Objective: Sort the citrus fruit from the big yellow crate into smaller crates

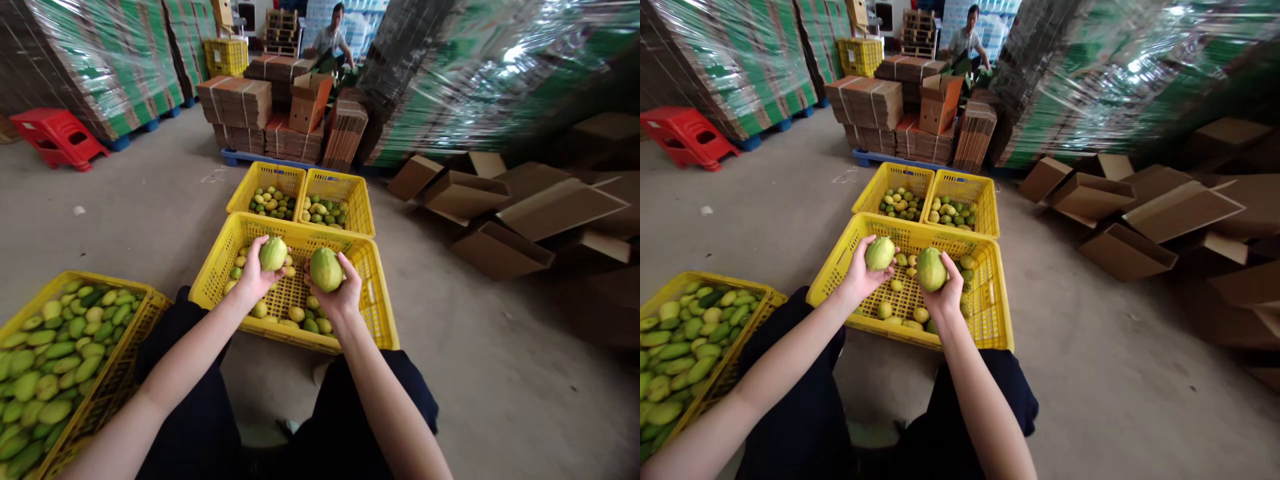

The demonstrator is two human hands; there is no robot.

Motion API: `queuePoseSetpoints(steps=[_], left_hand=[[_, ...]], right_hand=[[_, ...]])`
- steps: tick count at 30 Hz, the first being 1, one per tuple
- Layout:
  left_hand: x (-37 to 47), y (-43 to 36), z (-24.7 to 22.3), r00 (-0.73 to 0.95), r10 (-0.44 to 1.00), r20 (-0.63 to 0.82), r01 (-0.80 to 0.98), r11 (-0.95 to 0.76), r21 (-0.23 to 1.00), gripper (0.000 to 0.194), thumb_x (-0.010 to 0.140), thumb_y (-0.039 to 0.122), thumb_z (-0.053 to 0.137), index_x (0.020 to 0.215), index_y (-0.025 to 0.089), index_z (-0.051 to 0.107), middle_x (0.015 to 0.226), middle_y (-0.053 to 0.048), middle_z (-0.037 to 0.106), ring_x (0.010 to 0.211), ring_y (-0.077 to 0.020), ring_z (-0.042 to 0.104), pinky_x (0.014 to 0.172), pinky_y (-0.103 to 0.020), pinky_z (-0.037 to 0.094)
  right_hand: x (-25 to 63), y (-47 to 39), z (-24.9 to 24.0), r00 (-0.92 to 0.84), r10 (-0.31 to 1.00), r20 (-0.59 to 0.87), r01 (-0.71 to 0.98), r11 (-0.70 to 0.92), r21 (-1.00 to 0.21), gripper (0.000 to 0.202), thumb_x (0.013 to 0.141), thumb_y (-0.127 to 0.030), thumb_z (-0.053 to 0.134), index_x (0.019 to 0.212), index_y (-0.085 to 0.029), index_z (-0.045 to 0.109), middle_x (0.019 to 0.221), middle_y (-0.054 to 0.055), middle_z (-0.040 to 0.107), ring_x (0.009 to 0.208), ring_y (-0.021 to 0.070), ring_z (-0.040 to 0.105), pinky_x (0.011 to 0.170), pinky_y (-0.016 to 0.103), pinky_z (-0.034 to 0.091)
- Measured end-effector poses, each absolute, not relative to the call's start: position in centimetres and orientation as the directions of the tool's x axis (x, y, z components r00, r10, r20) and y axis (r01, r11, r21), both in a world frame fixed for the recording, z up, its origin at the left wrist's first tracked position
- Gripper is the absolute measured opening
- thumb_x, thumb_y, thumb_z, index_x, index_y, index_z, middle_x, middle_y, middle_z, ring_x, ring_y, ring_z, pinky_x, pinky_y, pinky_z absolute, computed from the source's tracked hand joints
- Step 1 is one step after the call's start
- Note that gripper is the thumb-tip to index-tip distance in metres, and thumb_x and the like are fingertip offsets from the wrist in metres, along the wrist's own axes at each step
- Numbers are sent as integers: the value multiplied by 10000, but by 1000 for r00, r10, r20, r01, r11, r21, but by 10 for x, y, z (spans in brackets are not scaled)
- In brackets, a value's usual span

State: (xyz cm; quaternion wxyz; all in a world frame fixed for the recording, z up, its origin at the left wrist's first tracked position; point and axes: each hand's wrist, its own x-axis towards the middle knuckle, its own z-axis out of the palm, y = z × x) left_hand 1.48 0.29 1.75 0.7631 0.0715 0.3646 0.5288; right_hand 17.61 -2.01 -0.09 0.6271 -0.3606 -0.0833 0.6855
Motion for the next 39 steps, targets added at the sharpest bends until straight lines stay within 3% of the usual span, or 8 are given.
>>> queuePoseSetpoints(steps=[7,11,15,19,26,29,34,39], left_hand=[[19,7,9,270,795,-544,-737,534,415,235,936,309,521,1008,138,666,767,-93,714,686,-209,713,557,-281,576],[26,7,8,107,819,-564,-773,425,470,275,1006,320,444,979,146,655,829,-87,729,769,-199,722,690,-318,609],[26,5,13,137,810,-570,-764,453,460,286,967,411,549,922,151,660,819,-90,720,734,-188,706,673,-303,608],[24,2,17,151,839,-522,-784,424,454,107,849,242,699,894,154,660,794,-63,704,733,-172,697,678,-263,599],[20,3,13,292,820,-492,-713,529,460,419,980,409,410,1047,100,685,790,-104,714,666,-177,661,724,-327,587],[19,5,9,299,808,-507,-692,550,468,418,1005,387,364,1110,112,661,841,-106,726,657,-178,655,722,-337,572],[16,8,4,176,835,-521,-698,479,532,263,989,286,434,1113,185,643,917,-79,734,873,-231,699,850,-422,563],[16,9,7,148,864,-481,-731,423,536,164,928,314,575,929,169,651,843,-60,712,818,-193,687,799,-351,578]], right_hand=[[178,-15,-7,47,911,-410,-802,-210,-559,212,801,-386,659,914,-210,693,840,54,769,863,273,735,719,426,636],[177,-14,-9,-31,914,-404,-824,-252,-507,200,832,-386,636,919,-210,674,850,61,763,868,272,734,733,437,638],[176,-17,-4,-103,918,-382,-811,-300,-503,300,821,-459,673,955,-190,671,866,94,761,739,232,714,638,373,635],[174,-20,5,-29,921,-388,-793,-258,-553,159,783,-329,718,883,-219,661,755,22,745,613,163,672,538,258,592],[174,-17,2,-109,906,-408,-773,-335,-539,259,817,-427,628,864,-174,651,699,51,715,505,157,611,343,226,445],[176,-16,-2,-175,902,-394,-758,-379,-531,288,836,-451,612,853,-166,642,687,57,703,435,131,545,295,211,354],[177,-16,-5,-151,934,-325,-746,-324,-583,188,802,-341,690,918,-198,652,779,41,738,633,194,686,471,279,553],[173,-18,-6,-151,950,-272,-714,-295,-635,189,716,-294,741,843,-238,613,821,21,744,826,239,734,625,330,619]])
